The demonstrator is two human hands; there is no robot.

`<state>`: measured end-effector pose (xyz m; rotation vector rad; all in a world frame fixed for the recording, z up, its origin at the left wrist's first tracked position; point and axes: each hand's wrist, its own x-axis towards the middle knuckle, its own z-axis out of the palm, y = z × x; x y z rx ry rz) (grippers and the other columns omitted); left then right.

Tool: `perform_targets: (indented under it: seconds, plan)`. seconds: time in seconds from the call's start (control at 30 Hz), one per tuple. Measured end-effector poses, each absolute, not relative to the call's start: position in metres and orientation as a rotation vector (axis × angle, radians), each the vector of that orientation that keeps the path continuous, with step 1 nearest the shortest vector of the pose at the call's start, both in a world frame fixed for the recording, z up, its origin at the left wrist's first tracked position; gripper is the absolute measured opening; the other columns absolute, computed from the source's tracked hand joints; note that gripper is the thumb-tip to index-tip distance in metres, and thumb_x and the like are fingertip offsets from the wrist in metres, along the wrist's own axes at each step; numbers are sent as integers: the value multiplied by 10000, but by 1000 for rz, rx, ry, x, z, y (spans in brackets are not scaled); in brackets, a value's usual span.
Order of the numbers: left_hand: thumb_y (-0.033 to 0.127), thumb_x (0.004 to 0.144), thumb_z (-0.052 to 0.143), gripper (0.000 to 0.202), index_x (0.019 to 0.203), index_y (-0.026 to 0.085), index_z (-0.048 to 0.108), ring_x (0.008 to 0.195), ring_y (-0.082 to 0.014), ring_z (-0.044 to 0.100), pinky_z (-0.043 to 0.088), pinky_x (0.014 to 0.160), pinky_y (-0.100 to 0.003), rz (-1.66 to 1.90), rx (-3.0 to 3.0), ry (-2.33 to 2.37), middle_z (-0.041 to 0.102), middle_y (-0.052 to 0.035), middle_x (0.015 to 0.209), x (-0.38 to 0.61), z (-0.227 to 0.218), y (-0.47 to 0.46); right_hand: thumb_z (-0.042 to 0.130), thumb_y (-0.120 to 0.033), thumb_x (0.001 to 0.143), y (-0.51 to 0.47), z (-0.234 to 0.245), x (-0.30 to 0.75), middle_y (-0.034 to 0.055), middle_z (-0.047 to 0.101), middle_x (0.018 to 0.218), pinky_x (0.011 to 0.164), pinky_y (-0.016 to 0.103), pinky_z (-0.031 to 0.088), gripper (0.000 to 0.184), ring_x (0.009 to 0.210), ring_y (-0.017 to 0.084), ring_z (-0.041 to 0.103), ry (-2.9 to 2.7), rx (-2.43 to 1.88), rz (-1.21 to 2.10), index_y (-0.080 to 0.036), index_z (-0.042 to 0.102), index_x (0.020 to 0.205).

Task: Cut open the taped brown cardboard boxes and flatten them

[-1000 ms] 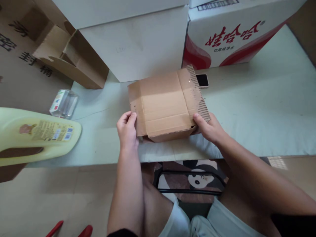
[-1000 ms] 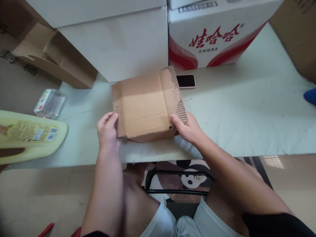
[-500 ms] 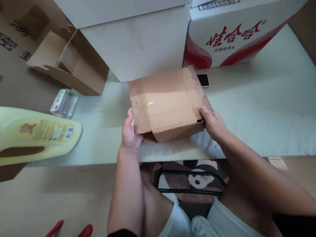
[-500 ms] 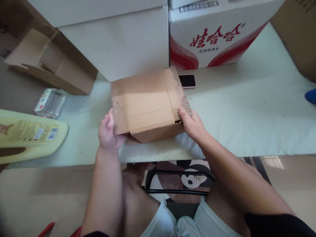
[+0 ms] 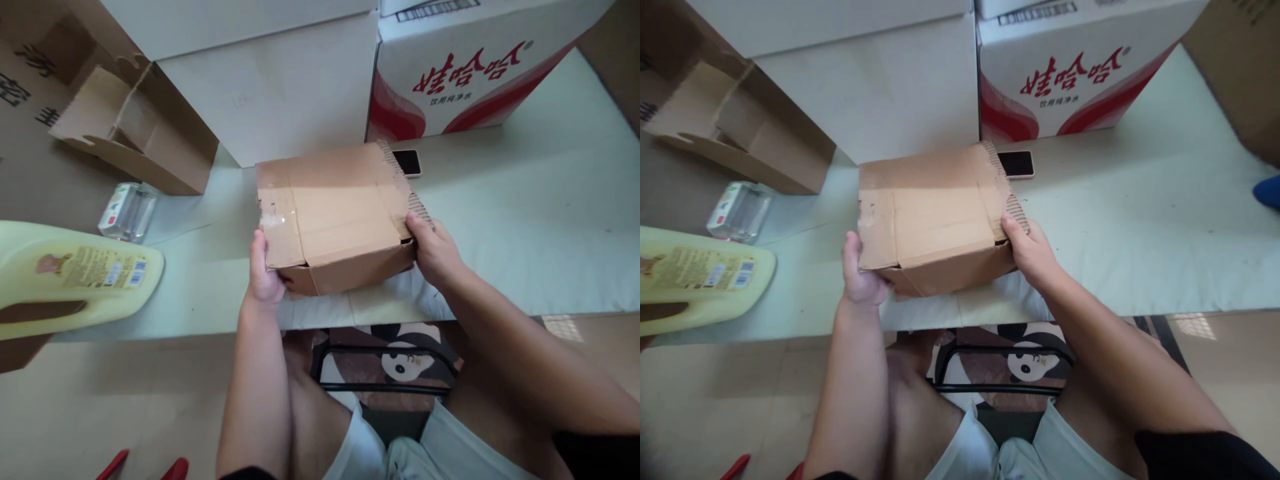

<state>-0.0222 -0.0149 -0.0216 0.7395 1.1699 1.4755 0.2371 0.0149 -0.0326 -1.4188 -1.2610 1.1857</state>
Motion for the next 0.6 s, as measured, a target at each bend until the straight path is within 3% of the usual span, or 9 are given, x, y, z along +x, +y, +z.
perform_targets:
  seconds: [0.1,0.2,0.27,0.37,0.43,0.5,0.6]
  plan:
    - [689,817,642,538,1038,205,722,1341,-331,598,515,1086,-456,1509,697,1226,759,-111,1163,-26,-25,-13,580,-574,887,15,-36,235,68,759,959,950,449,573,395,1011,286,721,-1217,-1341,1177,-216,716,982]
    - [580,832,634,402,887,191,723,1154,-308,702,586,933,-404,1560,667,1286,766,-87,919,-32,-29,-9,640,-553,866,16,-39,234,49,748,1007,949,410,571,378,1019,255,716,-1182,-1188,1139,-232,692,1058]
    - [460,825,605,294,817,186,713,951,-249,741,597,799,-339,1628,635,1346,732,-57,797,-37,-31,-6,675,-557,849,16,-39,233,24,727,934,873,366,588,360,934,225,714,-1132,-1109,1142,-245,682,1028]
    - [296,777,596,175,846,184,711,686,-150,677,547,655,-261,1666,638,1540,692,-19,737,-45,-33,0,721,-567,815,14,-36,234,-6,654,761,677,321,589,349,708,186,672,-1050,-1052,1210,-252,671,958]
    - [207,735,648,175,899,186,708,723,-128,671,540,701,-238,1683,746,1697,716,-24,820,-50,-34,3,751,-586,781,12,-33,234,-9,644,734,639,325,587,381,670,188,665,-1017,-1009,1261,-253,670,949]
    - [166,689,734,227,914,186,705,873,-142,689,539,792,-231,1663,896,1754,742,-43,942,-52,-36,2,778,-606,743,11,-31,234,8,690,803,712,352,611,430,767,217,709,-992,-969,1299,-251,673,962]
    - [275,692,819,252,890,163,710,874,-189,686,548,735,-259,1557,865,1571,749,-64,935,-47,-44,-8,768,-635,728,9,-28,234,50,743,955,853,407,620,485,995,277,733,-994,-939,1347,-240,680,995]
